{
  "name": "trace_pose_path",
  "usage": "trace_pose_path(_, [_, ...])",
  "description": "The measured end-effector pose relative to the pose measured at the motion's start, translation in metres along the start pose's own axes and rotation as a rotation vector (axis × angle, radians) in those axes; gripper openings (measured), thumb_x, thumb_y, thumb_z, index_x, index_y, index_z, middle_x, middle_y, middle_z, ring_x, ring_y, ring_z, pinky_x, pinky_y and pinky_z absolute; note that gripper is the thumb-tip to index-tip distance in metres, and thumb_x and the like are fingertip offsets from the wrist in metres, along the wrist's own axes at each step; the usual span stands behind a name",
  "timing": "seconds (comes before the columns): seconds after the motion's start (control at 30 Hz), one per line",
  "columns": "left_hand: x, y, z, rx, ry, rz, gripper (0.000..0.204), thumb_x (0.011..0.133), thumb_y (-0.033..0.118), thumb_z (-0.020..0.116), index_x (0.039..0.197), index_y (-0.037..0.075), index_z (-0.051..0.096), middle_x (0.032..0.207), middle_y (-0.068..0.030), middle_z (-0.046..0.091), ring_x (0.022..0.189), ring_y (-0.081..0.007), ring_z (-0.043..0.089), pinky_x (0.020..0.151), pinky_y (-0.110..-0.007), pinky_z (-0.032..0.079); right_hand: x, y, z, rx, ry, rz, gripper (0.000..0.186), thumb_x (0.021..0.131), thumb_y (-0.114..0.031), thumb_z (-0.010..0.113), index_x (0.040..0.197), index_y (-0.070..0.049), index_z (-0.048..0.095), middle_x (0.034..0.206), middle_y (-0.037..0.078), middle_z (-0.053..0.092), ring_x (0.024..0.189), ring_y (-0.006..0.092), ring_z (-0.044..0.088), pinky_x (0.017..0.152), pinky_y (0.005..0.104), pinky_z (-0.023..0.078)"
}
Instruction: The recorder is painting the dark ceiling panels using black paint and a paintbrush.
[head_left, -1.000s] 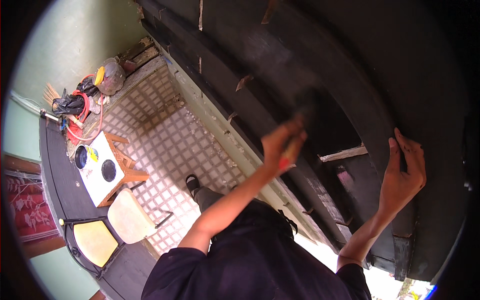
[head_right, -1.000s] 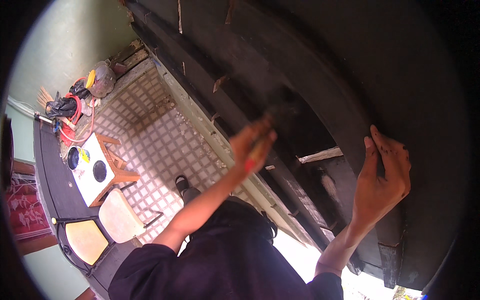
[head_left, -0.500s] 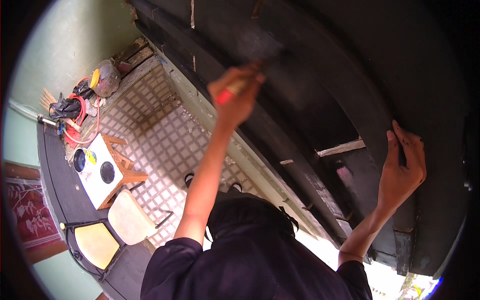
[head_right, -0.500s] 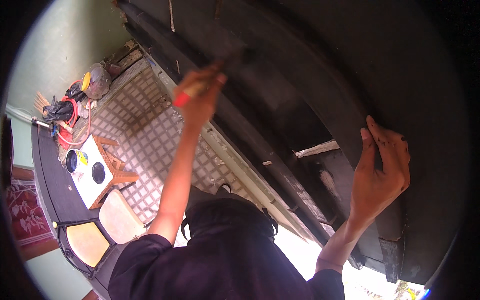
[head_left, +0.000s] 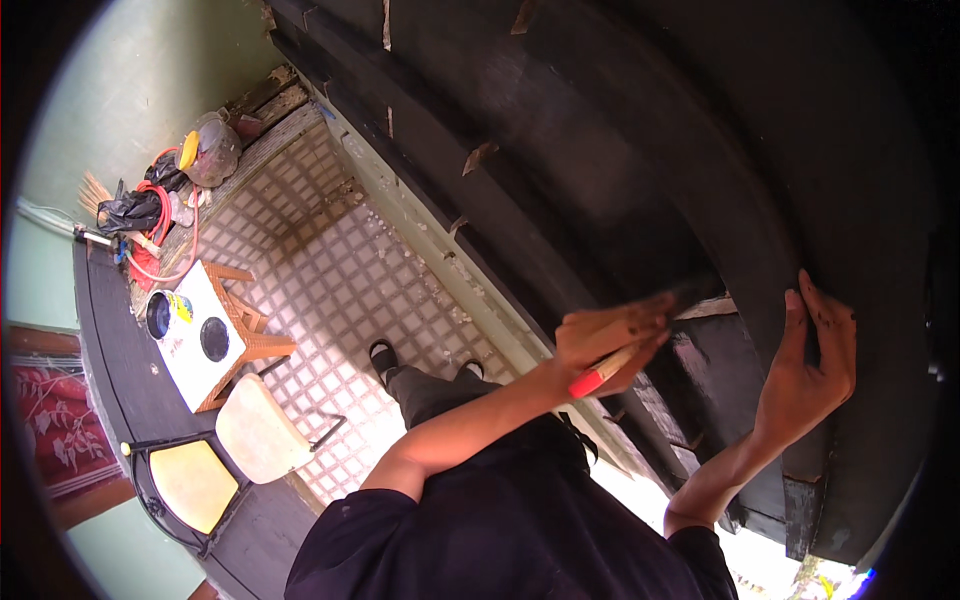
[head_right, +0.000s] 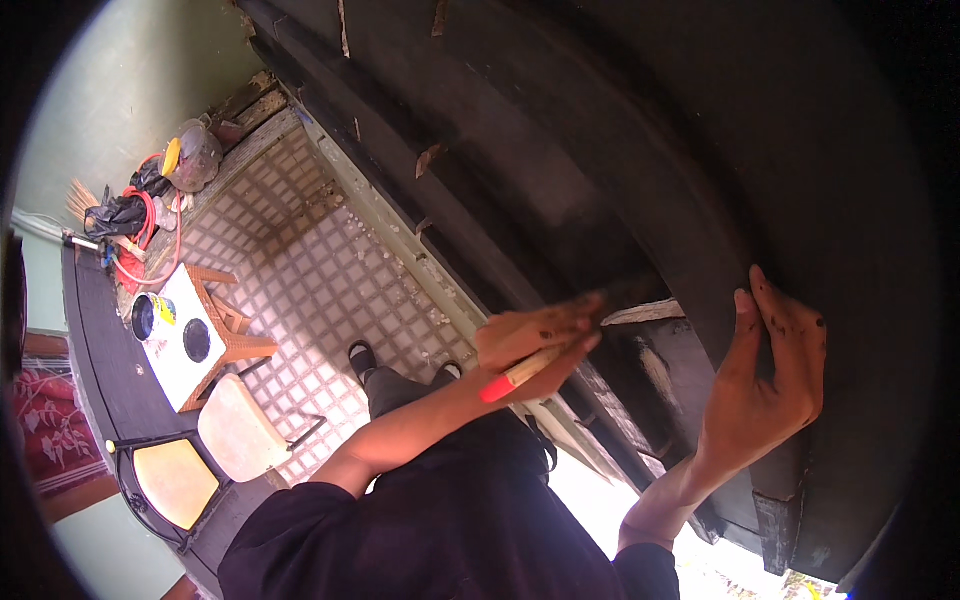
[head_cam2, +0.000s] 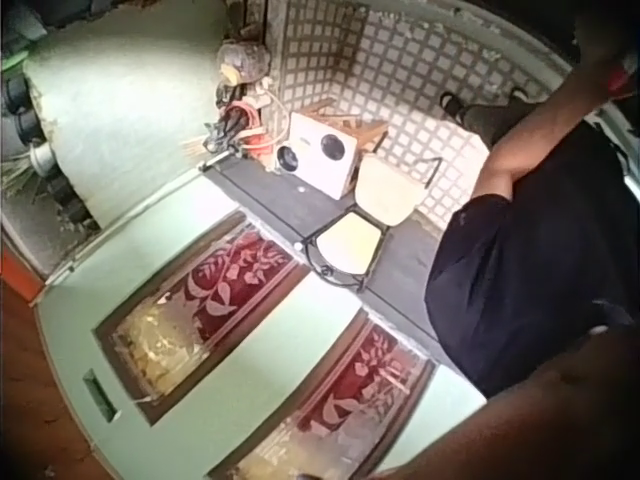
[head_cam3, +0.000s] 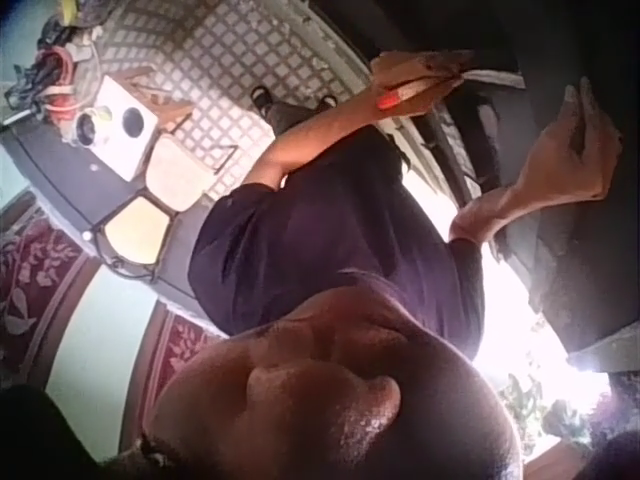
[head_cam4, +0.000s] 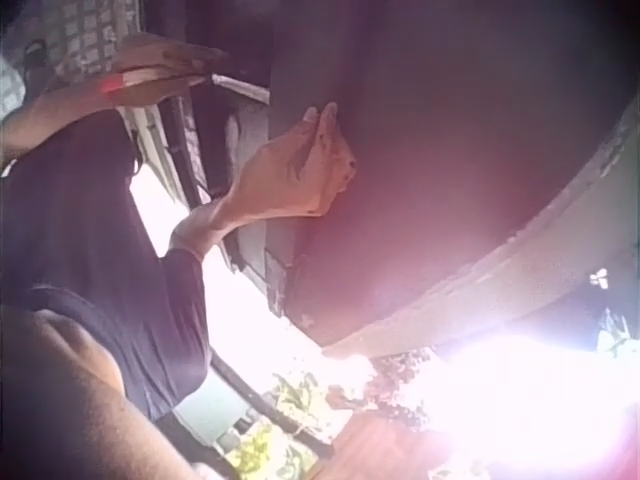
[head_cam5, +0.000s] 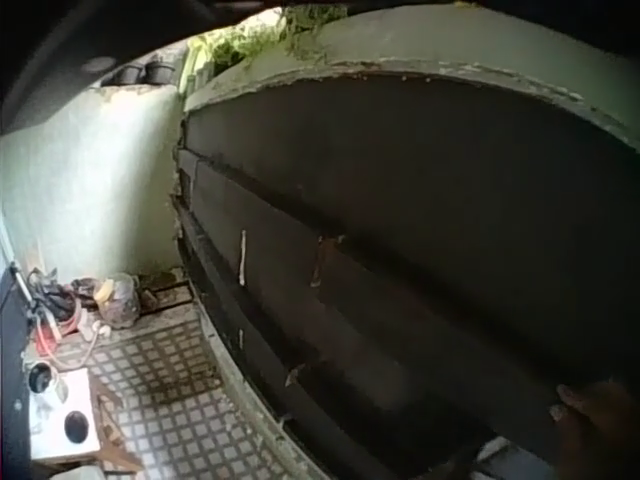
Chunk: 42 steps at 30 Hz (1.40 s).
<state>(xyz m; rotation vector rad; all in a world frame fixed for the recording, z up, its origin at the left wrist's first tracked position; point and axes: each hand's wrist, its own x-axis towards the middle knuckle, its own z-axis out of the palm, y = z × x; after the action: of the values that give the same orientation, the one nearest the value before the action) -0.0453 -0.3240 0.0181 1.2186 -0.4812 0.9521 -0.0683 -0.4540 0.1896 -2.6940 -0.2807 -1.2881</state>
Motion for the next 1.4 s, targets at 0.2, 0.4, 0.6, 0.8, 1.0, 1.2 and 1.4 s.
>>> trace_pose_path(0.2, [0.043, -0.027, -0.036, -0.066, -0.275, -0.145, 0.011, 0.079, -0.003, 0.078, 0.085, 0.0, 0.069, 0.1, -0.0162, 0.074, 0.096, -0.0245, 0.074, 0.073, -0.029, 0.06, 0.0, -0.002, 0.001, 0.007, -0.015, 0.008, 0.021, 0.082, 0.005, 0.072, 0.1, -0.004, 0.078, 0.092, 0.006, 0.074, 0.085, 0.0156, 0.066, 0.078, 0.0287, 0.05])
trace_pose_path(0.4, [0.125, -0.092, -0.11, 0.067, 0.126, -0.218, 0.012, 0.081, 0.0, 0.078, 0.086, -0.001, 0.067, 0.1, -0.0139, 0.075, 0.093, -0.0154, 0.072, 0.081, -0.027, 0.056, 0.001, -0.002, -0.001, -0.036, -0.023, -0.001, 0.019, 0.084, 0.001, 0.072, 0.101, -0.006, 0.078, 0.092, 0.006, 0.074, 0.086, 0.0159, 0.066, 0.079, 0.0307, 0.05])
trace_pose_path(0.6, [0.18, -0.136, -0.171, 0.34, 0.371, -0.015, 0.012, 0.084, 0.0, 0.075, 0.093, -0.005, 0.068, 0.095, -0.0111, 0.075, 0.085, -0.0104, 0.067, 0.078, -0.025, 0.054, 0.001, -0.003, 0.001, -0.036, -0.011, -0.006, 0.017, 0.088, -0.003, 0.069, 0.103, -0.006, 0.078, 0.094, 0.007, 0.074, 0.086, 0.0183, 0.065, 0.083, 0.0338, 0.05])
trace_pose_path(0.8, [0.211, -0.167, -0.216, 0.207, 0.709, -0.001, 0.025, 0.086, 0.001, 0.073, 0.109, -0.009, 0.068, 0.098, -0.0128, 0.074, 0.088, -0.0108, 0.067, 0.082, -0.025, 0.053, -0.002, -0.017, 0.001, -0.107, -0.039, 0.018, 0.017, 0.09, -0.005, 0.068, 0.105, -0.003, 0.076, 0.099, 0.011, 0.073, 0.09, 0.0239, 0.065, 0.086, 0.0361, 0.05])
trace_pose_path(1.0, [0.255, -0.189, -0.203, 0.231, 0.603, 0.108, 0.031, 0.086, 0.003, 0.073, 0.114, -0.009, 0.067, 0.104, -0.0198, 0.073, 0.09, -0.0136, 0.069, 0.084, -0.027, 0.052, -0.007, -0.022, -0.006, -0.199, 0.011, 0.087, 0.018, 0.091, -0.008, 0.067, 0.107, -0.002, 0.075, 0.101, 0.01, 0.073, 0.094, 0.0248, 0.065, 0.088, 0.0378, 0.05])
trace_pose_path(1.2, [0.247, -0.2, -0.198, 0.342, 0.474, -0.079, 0.033, 0.085, 0.005, 0.077, 0.116, -0.002, 0.07, 0.098, -0.019, 0.074, 0.085, -0.0111, 0.069, 0.08, -0.025, 0.052, -0.006, -0.033, 0.01, -0.279, 0.043, 0.136, 0.017, 0.093, -0.009, 0.066, 0.105, -0.003, 0.076, 0.103, 0.009, 0.074, 0.097, 0.0248, 0.066, 0.091, 0.0387, 0.05])
trace_pose_path(1.4, [0.159, -0.149, -0.142, 0.218, 0.228, -0.046, 0.025, 0.083, -0.002, 0.073, 0.108, -0.003, 0.07, 0.108, -0.0201, 0.071, 0.103, -0.0278, 0.071, 0.087, -0.03, 0.055, -0.006, -0.034, 0.012, -0.299, 0.046, 0.144, 0.016, 0.092, -0.008, 0.067, 0.105, -0.002, 0.076, 0.103, 0.009, 0.074, 0.096, 0.0243, 0.066, 0.088, 0.0363, 0.051])
